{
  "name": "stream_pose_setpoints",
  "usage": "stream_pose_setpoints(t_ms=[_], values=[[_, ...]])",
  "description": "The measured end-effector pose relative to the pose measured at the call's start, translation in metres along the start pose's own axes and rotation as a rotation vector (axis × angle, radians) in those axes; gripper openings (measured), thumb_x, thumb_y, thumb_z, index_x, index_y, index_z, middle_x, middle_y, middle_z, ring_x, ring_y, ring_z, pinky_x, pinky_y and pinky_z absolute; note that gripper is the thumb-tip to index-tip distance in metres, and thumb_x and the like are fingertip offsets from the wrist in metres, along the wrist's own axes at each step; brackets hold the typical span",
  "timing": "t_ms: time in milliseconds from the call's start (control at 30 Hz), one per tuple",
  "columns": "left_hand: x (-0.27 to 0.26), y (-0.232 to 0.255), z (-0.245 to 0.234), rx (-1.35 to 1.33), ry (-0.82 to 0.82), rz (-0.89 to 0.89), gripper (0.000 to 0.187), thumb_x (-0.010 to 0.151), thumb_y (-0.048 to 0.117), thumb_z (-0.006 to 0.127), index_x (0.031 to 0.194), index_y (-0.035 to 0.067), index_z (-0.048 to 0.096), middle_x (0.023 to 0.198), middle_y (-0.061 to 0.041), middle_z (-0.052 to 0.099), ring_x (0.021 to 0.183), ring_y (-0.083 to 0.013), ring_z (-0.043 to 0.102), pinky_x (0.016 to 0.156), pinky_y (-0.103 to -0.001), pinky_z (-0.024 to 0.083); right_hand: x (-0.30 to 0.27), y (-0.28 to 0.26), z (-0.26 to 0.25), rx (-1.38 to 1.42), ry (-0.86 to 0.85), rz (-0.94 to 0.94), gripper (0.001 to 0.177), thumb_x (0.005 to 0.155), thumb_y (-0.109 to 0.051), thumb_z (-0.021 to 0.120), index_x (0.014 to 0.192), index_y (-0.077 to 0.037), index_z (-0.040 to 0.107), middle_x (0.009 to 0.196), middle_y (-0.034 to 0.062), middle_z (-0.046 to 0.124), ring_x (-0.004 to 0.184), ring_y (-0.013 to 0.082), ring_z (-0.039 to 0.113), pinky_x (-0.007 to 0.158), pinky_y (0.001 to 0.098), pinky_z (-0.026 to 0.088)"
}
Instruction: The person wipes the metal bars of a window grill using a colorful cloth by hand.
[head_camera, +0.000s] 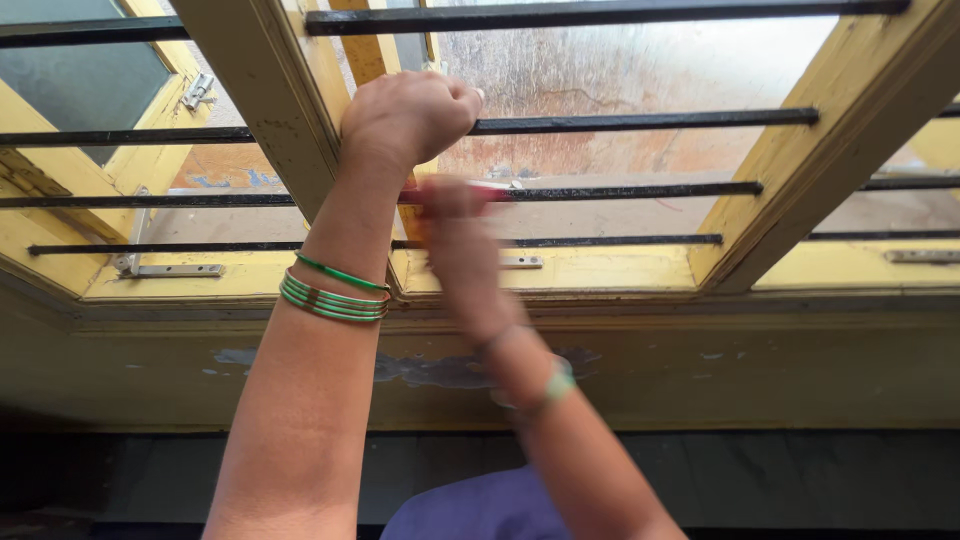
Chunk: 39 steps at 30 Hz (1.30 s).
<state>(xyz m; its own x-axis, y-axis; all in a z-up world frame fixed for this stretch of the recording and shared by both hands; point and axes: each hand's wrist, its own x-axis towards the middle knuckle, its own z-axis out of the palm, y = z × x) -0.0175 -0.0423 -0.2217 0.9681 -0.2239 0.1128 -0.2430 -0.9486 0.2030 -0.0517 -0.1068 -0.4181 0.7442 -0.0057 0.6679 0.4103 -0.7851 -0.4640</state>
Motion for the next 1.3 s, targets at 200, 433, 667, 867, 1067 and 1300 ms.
stream_pose_setpoints(t_ms=[200,433,667,867,1067,1300], values=[[0.001,-0.006,-0.001,-0.029,0.041,0.011,0.048,0.096,0.054,0.040,0.119,0.030,0.074,0.122,-0.008,0.071,0.113,-0.0318,0.065,0.099,-0.046,0.049,0.003,-0.047,-0.032,0.097,-0.087,-0.027,0.052,0.088,-0.019,0.063,0.137,-0.014,0.046,0.128,0.0109,0.058,0.077,0.0409,0.069,0.058,0.0528,0.055],[-0.002,-0.007,0.004,-0.025,0.066,0.014,0.049,0.098,0.056,0.037,0.121,0.033,0.073,0.118,-0.006,0.073,0.108,-0.0295,0.068,0.095,-0.045,0.052,-0.020,0.115,-0.154,-0.355,0.192,-0.149,0.034,0.108,-0.019,0.061,0.141,-0.016,0.055,0.134,0.0050,0.058,0.069,0.0316,0.071,0.057,0.0428,0.056],[-0.003,-0.002,0.002,-0.016,0.061,-0.016,0.049,0.100,0.050,0.035,0.120,0.030,0.075,0.120,-0.007,0.073,0.108,-0.0302,0.068,0.096,-0.044,0.052,-0.023,0.113,-0.183,-0.313,0.262,0.221,0.060,0.097,-0.003,0.055,0.156,-0.008,0.048,0.156,0.0217,0.048,0.111,0.0416,0.069,0.090,0.0475,0.061],[0.002,-0.008,0.009,-0.021,0.122,-0.017,0.047,0.098,0.044,0.037,0.113,0.026,0.077,0.119,-0.012,0.072,0.110,-0.0338,0.067,0.098,-0.045,0.052,-0.008,-0.021,-0.020,-0.039,0.139,-0.093,0.060,0.094,-0.018,0.064,0.150,-0.014,0.041,0.154,0.0131,0.047,0.094,0.0405,0.072,0.071,0.0474,0.060],[0.002,-0.015,0.008,-0.030,0.129,0.045,0.047,0.096,0.051,0.038,0.113,0.032,0.078,0.117,-0.011,0.071,0.109,-0.0335,0.067,0.097,-0.046,0.050,-0.012,-0.042,-0.050,-0.013,-0.082,-0.089,0.069,0.087,-0.016,0.067,0.151,-0.016,0.041,0.158,0.0100,0.046,0.078,0.0373,0.073,0.064,0.0480,0.060],[-0.011,-0.009,0.005,-0.024,0.095,0.044,0.052,0.102,0.052,0.029,0.117,0.031,0.075,0.113,-0.009,0.074,0.101,-0.0281,0.072,0.089,-0.043,0.054,-0.039,0.061,-0.193,-0.322,0.023,0.262,0.045,0.106,-0.010,0.055,0.149,-0.024,0.055,0.151,0.0059,0.060,0.100,0.0348,0.073,0.078,0.0467,0.063]])
